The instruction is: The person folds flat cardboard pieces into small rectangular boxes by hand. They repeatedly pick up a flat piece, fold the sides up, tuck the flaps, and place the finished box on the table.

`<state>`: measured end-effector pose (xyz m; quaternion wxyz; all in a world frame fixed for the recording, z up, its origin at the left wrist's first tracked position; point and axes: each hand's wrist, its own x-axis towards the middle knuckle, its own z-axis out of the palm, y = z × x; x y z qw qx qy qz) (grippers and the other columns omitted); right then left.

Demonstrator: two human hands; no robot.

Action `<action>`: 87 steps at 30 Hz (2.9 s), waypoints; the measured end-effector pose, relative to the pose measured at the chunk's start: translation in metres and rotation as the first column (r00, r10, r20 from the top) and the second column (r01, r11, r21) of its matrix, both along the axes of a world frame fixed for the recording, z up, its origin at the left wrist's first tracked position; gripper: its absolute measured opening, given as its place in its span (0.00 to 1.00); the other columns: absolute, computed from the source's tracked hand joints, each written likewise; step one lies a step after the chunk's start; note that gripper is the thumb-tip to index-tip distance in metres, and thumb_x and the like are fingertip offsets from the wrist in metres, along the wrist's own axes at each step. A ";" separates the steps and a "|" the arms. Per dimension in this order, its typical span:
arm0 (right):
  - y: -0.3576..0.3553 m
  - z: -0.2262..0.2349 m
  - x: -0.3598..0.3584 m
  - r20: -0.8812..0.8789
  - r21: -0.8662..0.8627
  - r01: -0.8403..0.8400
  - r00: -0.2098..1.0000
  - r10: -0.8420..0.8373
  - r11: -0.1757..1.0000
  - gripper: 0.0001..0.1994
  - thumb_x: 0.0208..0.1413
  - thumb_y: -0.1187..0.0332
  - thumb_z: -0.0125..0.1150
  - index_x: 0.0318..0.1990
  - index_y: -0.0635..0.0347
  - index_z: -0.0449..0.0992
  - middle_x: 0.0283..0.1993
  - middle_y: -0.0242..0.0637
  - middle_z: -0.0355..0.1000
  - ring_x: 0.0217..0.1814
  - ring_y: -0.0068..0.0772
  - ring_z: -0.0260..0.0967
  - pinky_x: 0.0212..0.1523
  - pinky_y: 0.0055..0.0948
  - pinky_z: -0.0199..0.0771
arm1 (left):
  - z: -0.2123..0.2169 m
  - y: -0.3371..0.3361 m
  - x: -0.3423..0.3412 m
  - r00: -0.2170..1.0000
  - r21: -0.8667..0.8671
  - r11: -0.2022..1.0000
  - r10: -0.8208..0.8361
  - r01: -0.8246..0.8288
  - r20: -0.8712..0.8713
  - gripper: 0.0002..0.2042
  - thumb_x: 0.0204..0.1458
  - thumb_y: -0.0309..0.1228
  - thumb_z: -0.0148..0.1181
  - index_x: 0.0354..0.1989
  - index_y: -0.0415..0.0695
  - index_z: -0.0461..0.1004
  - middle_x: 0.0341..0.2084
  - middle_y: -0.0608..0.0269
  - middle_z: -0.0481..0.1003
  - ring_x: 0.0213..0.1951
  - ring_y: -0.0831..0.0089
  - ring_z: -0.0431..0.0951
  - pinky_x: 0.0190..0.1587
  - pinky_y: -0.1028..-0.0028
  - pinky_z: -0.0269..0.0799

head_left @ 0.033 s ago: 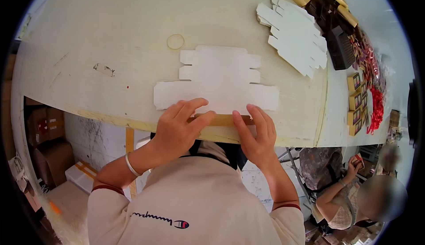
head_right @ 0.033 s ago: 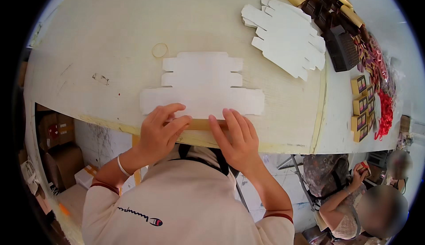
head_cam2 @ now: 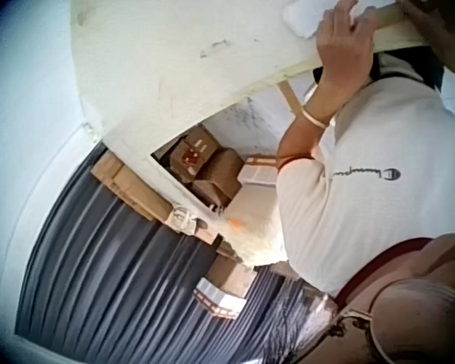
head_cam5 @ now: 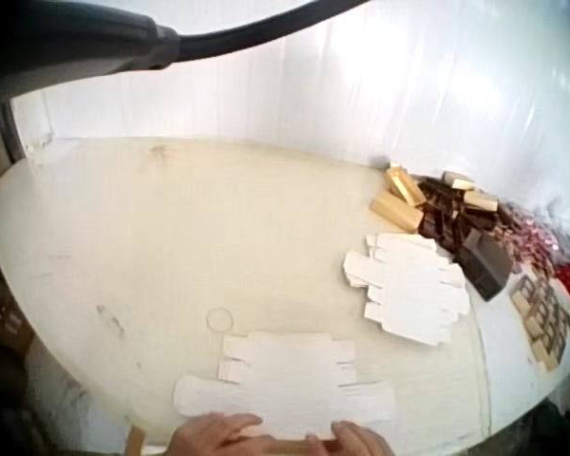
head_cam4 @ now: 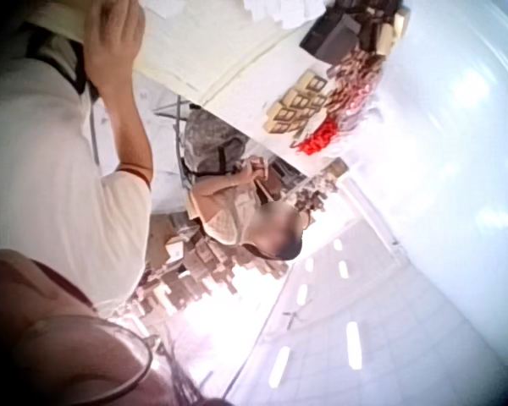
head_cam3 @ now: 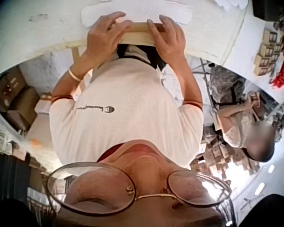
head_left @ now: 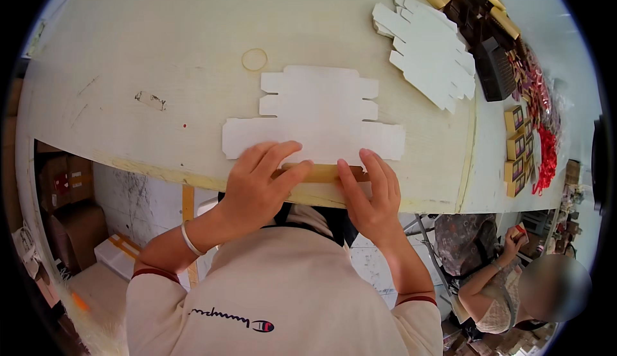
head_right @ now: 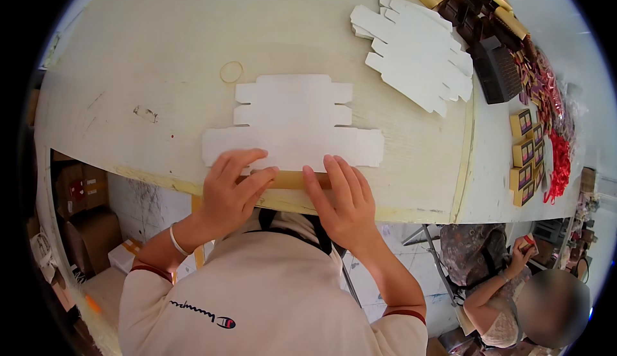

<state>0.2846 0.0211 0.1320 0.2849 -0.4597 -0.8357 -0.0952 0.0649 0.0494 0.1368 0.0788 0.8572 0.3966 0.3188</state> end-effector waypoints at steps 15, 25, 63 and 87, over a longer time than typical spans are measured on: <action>-0.006 -0.027 -0.004 0.000 -0.240 -0.220 0.974 0.226 0.945 0.09 0.47 0.76 0.59 0.38 0.65 0.72 0.33 0.39 0.65 0.35 0.36 0.65 0.35 0.33 0.70 | -0.040 -0.003 0.000 0.976 -0.075 0.973 -0.218 0.218 0.010 0.11 0.41 0.32 0.68 0.33 0.42 0.77 0.28 0.66 0.71 0.30 0.67 0.70 0.33 0.69 0.67; 0.009 -0.018 -0.012 -0.120 -0.461 -0.082 0.992 0.030 0.883 0.07 0.45 0.79 0.60 0.30 0.59 0.68 0.27 0.36 0.60 0.28 0.37 0.61 0.27 0.33 0.63 | -0.033 0.006 0.012 0.989 -0.179 0.980 -0.103 0.083 -0.108 0.06 0.39 0.27 0.65 0.27 0.44 0.75 0.26 0.66 0.69 0.31 0.67 0.70 0.36 0.68 0.66; 0.020 -0.003 0.009 -0.300 -0.455 -0.245 0.947 0.112 0.856 0.13 0.44 0.74 0.65 0.39 0.60 0.72 0.32 0.39 0.67 0.29 0.38 0.66 0.27 0.31 0.67 | -0.020 -0.003 0.018 0.991 -0.348 0.929 -0.093 0.122 0.101 0.11 0.45 0.29 0.67 0.35 0.43 0.74 0.33 0.61 0.75 0.26 0.64 0.75 0.26 0.69 0.70; -0.006 -0.014 -0.019 0.095 -0.218 -0.273 0.950 0.299 0.937 0.16 0.50 0.67 0.62 0.42 0.70 0.74 0.41 0.44 0.70 0.42 0.40 0.67 0.41 0.34 0.70 | -0.030 -0.013 -0.028 0.973 0.045 0.972 -0.228 0.229 -0.031 0.14 0.38 0.25 0.63 0.37 0.42 0.79 0.34 0.63 0.78 0.36 0.68 0.78 0.31 0.72 0.74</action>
